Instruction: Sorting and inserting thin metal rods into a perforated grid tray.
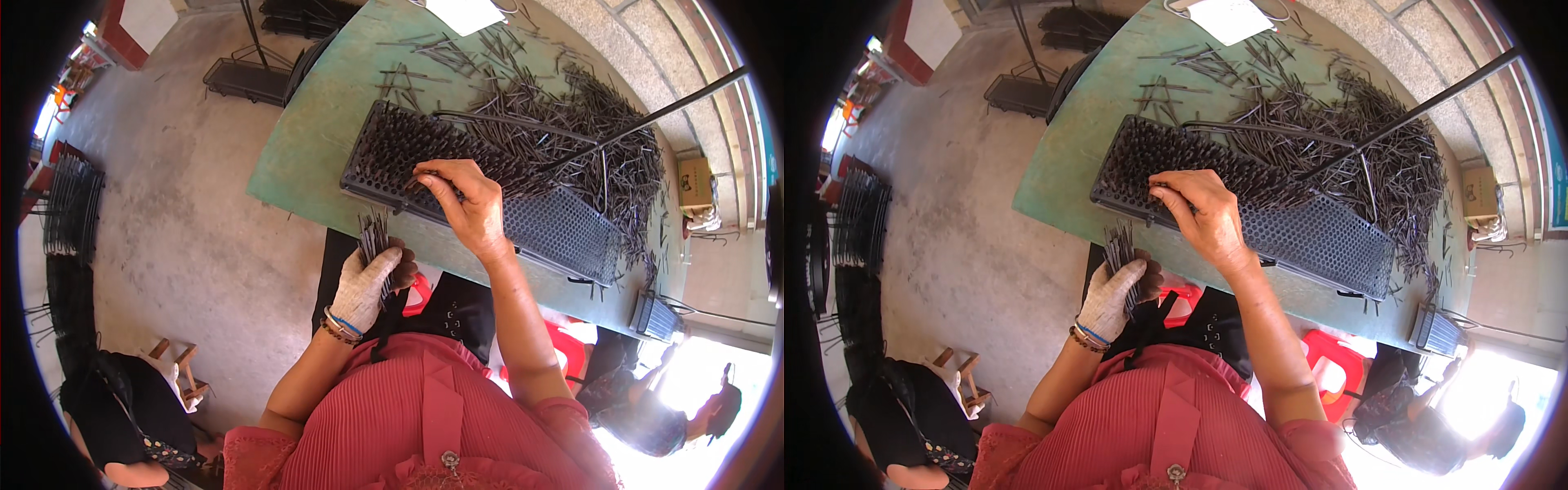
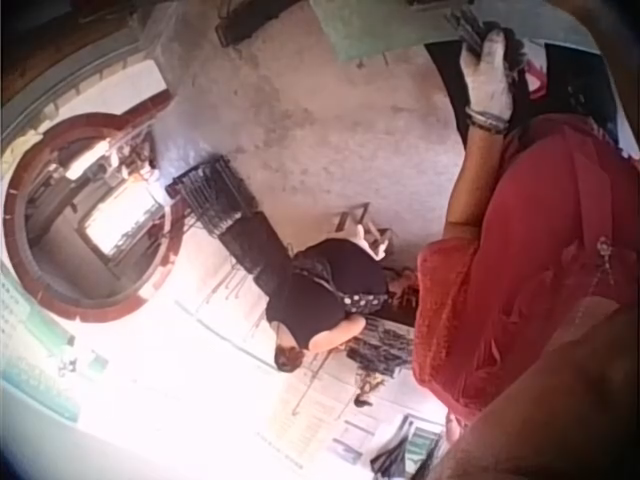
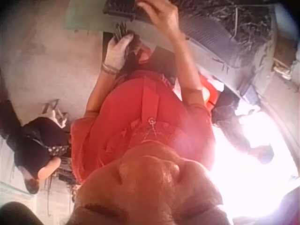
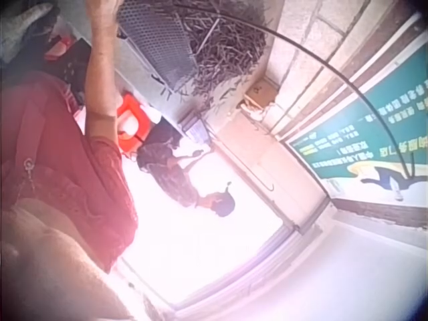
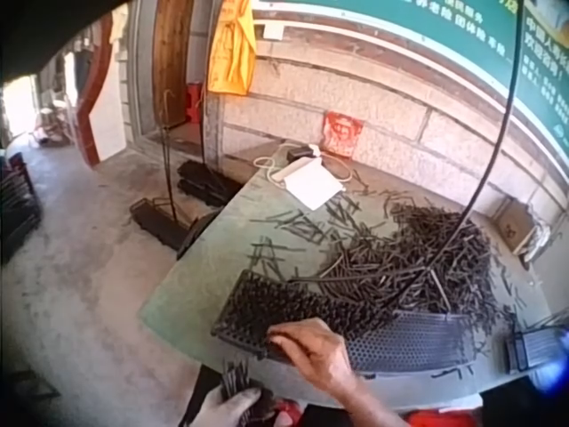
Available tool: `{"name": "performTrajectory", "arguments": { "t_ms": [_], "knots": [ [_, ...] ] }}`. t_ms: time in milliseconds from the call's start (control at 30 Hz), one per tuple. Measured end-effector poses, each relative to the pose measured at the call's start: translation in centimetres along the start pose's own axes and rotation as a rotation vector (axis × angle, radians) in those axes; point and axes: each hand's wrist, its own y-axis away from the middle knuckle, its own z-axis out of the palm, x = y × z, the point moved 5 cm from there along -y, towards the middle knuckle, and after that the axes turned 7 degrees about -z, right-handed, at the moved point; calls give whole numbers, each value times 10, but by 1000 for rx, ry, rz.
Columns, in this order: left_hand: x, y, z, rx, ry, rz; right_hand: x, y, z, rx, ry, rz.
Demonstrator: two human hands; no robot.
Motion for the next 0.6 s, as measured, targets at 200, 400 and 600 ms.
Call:
{"name": "performTrajectory", "arguments": {
  "t_ms": [200, 400, 600],
  "knots": [
    [2, 2, 6, 8, -6, -8, 14, 13, 7, 158, -158, 237],
    [-1, 0, 2, 10, -26, -6, 8, 6, 3, 122, -55, 82],
    [-4, -3, -2, 14, -20, -12, 12, 13, 2, 163, -64, 125]
  ]
}}
